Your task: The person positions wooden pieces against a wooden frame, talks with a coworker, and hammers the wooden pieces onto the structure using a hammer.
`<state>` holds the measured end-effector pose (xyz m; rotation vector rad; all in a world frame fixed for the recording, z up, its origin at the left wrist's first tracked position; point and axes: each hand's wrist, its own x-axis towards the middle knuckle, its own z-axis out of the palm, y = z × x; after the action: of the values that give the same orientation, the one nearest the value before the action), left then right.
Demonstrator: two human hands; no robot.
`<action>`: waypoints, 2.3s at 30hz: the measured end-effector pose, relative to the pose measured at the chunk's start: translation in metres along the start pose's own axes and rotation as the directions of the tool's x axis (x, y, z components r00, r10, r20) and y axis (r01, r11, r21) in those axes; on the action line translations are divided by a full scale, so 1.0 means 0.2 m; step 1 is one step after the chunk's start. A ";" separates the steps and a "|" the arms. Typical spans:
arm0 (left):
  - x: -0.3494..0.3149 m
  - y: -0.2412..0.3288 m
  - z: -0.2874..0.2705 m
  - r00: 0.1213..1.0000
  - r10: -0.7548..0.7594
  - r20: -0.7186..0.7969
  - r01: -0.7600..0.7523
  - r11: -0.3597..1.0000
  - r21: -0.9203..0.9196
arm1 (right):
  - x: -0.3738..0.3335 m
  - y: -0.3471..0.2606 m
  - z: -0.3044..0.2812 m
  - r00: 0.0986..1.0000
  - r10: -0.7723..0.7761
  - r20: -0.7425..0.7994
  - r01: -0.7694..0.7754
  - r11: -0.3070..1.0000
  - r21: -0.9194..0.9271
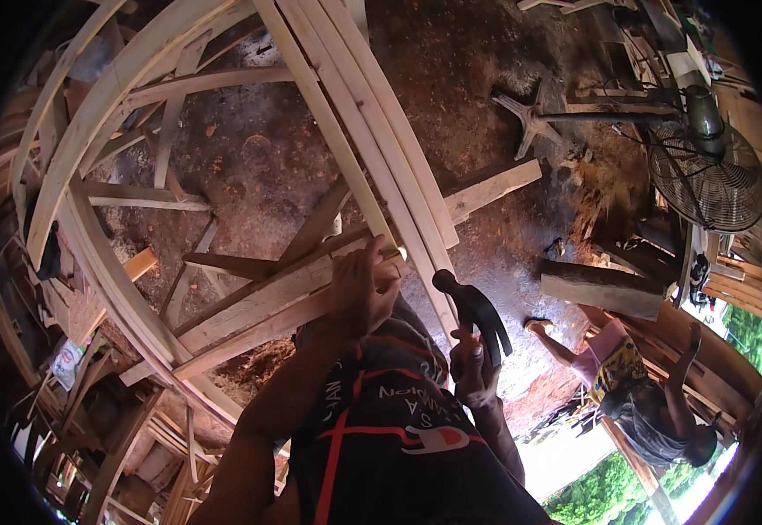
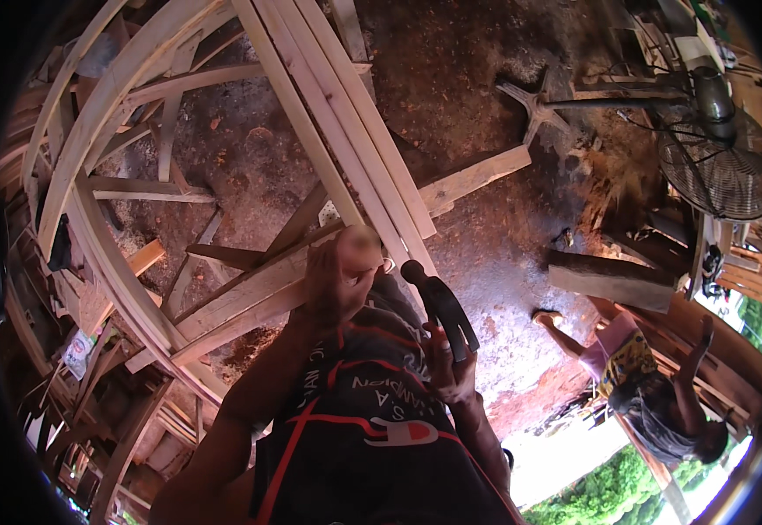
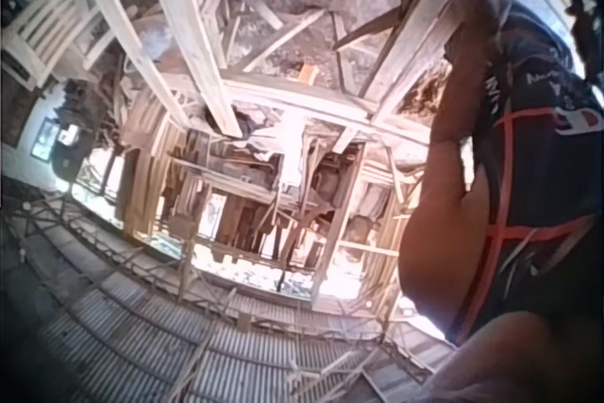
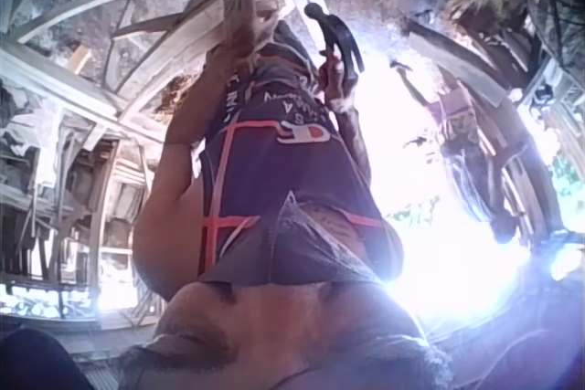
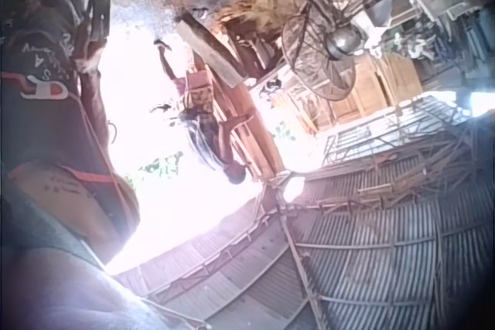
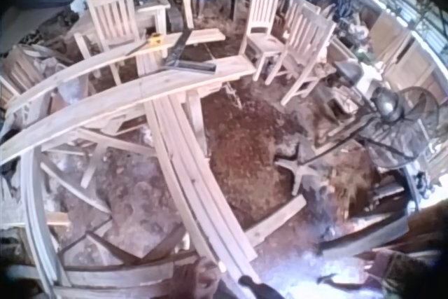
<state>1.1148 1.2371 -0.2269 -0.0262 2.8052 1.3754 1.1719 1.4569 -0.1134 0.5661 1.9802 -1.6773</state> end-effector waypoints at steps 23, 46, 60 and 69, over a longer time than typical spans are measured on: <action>0.02 0.00 -0.03 0.997 -0.061 0.050 0.064 0.996 -0.068 | -0.10 -0.05 -0.04 0.798 -0.451 0.399 0.600 0.547 -0.584; 0.00 -0.03 0.00 0.999 0.043 0.019 -0.044 0.999 0.020 | -0.15 0.14 -0.07 0.743 -0.602 0.292 0.635 0.496 -0.593; -0.01 -0.06 0.01 0.996 0.091 0.017 -0.092 0.996 0.016 | -0.09 -0.10 -0.06 0.660 -0.618 0.427 0.737 0.422 -0.528; -0.03 -0.08 0.04 0.997 0.080 0.015 -0.081 0.996 0.033 | 0.04 0.13 -0.07 0.719 -0.583 0.378 0.671 0.442 -0.595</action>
<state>1.1213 1.2339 -0.2441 0.0973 2.8466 1.3379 1.1807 1.4751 -0.1369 -0.6491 2.6842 -1.0293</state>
